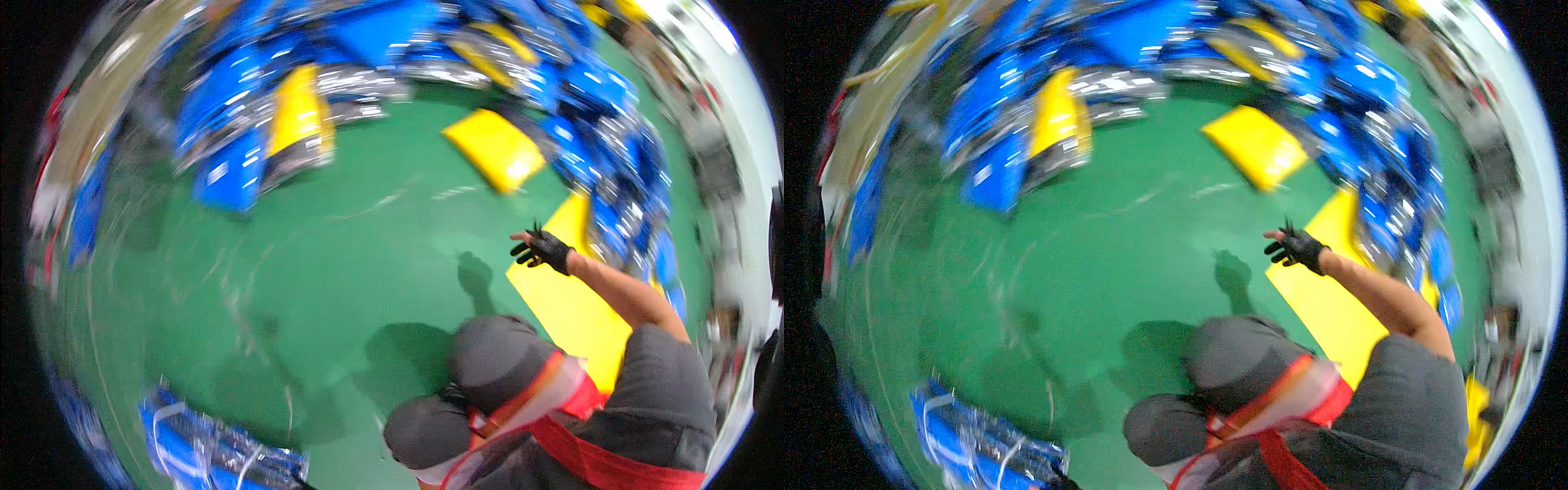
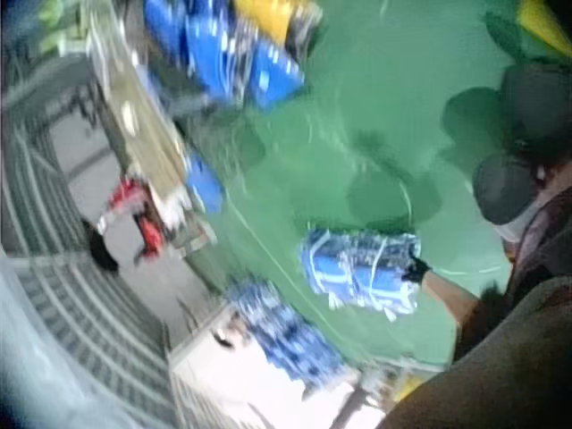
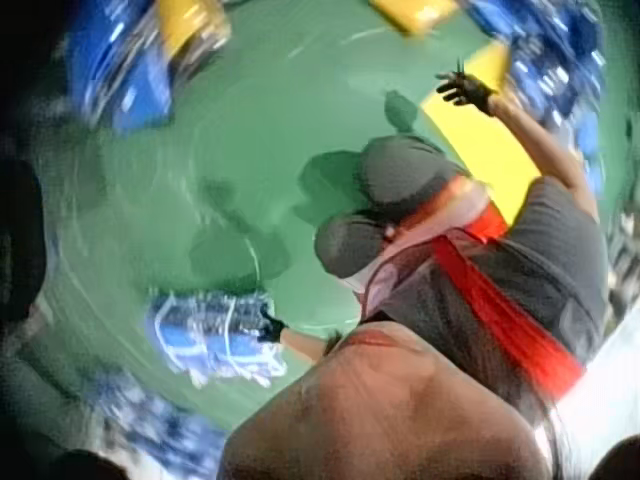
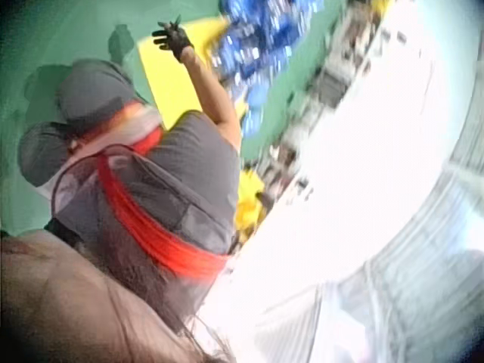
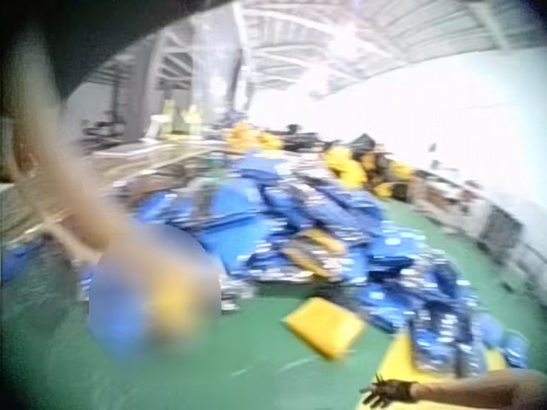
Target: The person gathers blue and yellow plastic-wrapped items on a green floor, stacks them into bundles, and secures each bundle with a white strap. The person repeats this process multiple times, creating several tied bundles.
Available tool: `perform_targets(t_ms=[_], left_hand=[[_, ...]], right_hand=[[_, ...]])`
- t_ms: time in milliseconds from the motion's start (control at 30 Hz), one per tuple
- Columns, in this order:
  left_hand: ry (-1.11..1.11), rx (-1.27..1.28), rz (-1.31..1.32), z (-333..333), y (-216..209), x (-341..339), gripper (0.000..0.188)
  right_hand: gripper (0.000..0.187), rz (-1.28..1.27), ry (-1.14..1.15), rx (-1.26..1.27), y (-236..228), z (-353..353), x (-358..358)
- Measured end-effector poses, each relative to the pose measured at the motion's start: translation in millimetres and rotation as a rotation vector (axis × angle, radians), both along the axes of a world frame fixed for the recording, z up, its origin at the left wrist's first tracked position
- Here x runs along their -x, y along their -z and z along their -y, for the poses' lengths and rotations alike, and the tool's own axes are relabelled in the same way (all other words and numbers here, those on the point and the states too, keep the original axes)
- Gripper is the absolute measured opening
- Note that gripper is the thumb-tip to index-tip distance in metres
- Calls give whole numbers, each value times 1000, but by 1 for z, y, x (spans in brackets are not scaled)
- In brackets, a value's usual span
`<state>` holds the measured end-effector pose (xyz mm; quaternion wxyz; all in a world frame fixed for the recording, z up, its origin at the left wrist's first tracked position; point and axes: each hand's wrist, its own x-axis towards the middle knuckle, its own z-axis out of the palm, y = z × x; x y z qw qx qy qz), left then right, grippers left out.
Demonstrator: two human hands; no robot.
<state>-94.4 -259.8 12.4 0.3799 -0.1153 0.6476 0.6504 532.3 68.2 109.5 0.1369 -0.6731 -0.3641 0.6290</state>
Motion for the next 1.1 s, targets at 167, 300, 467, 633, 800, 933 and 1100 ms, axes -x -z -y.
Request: perform_targets(t_ms=[167,300,467,633,800,933,1100], left_hand=[[108,93,153,-98,-52,56,56],[412,74,-89,-228,-108,-48,44],[1711,-645,-1034,-196,-245,-346,85],[1909,-311,-944,-135,-234,-369,50],[2461,-524,-879,-222,-251,-367,42],[2928,-634,-768,-287,-290,-404,36],[2906,-340,-621,-292,-331,-442,26]], right_hand=[[49,34,440,60,-40,138,-143],[47,182,786,-27,-83,247,-163],[32,44,1302,-62,-76,381,-133],[33,-902,2145,-170,62,594,-58],[47,-324,1931,675,68,529,83],[53,-520,2186,507,116,569,131],[52,-217,2652,-758,69,602,38]])
